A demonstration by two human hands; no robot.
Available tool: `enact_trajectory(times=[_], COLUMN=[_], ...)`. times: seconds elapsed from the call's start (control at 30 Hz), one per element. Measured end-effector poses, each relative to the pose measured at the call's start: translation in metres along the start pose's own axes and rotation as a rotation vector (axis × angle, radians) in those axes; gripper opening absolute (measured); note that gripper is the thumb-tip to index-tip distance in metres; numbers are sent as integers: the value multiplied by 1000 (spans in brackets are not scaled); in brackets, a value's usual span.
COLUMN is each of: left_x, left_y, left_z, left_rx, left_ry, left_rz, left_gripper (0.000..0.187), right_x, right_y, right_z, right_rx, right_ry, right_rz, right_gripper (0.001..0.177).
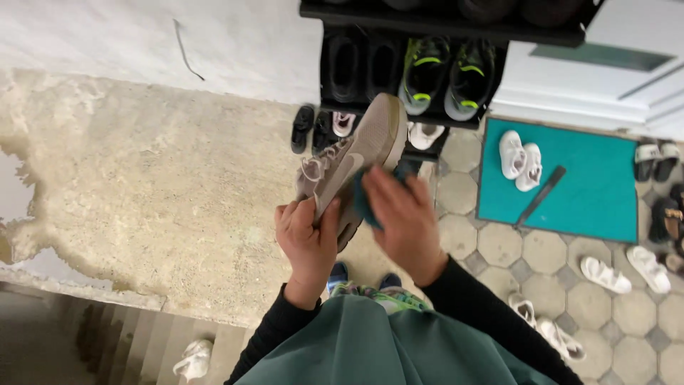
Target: The person wipes several shoes with a cloth, spraying cleaner on them as needed. They handle a pair of gray sneakers and a pair of black rollerblades, wiping each item thoroughly before placing them on a shoe rack.
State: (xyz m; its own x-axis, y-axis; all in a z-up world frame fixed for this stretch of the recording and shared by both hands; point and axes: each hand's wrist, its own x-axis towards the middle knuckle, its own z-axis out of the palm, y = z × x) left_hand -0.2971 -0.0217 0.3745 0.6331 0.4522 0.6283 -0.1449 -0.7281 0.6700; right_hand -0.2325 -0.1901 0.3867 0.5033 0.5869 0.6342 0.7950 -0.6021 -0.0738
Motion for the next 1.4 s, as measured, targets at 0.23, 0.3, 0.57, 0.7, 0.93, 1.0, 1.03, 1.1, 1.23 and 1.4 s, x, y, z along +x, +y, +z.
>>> enact_trajectory(times=[0.23,0.3,0.57,0.7,0.93,1.0,1.03,1.1,1.23,1.4], left_x=[9,1,6,18,20,21,18,12,18,26], left_y=[1,-3,-13,-26,-37,-32,-30,-27,-20,-14], left_z=[-21,-26,-19,-7,-15,-17,-17,-19,-16,-12], left_rx=[-24,-53,-58,-62,-74,-98,-98,-86,-118,-155], left_ry=[40,22,101,175,172,168,172,148,177,224], left_rz=[-56,-24,-90,-179,-172,-146,-145,-191,-211,-274], left_gripper=[42,39,38,40,37,36,36,41,44,41], right_x=[27,45,75,34,63,73,86,113,114,50], right_y=[38,80,50,-26,4,42,47,59,36,-17], right_z=[8,-1,28,53,59,73,61,35,20,53], right_rx=[-88,-527,219,177,187,-102,-102,97,151,200], right_ry=[175,-148,2,-3,131,176,177,199,218,55], right_rz=[-427,-207,-32,-261,-381,-540,-543,-154,-93,-279], right_gripper=[39,49,35,43,38,40,40,27,23,46])
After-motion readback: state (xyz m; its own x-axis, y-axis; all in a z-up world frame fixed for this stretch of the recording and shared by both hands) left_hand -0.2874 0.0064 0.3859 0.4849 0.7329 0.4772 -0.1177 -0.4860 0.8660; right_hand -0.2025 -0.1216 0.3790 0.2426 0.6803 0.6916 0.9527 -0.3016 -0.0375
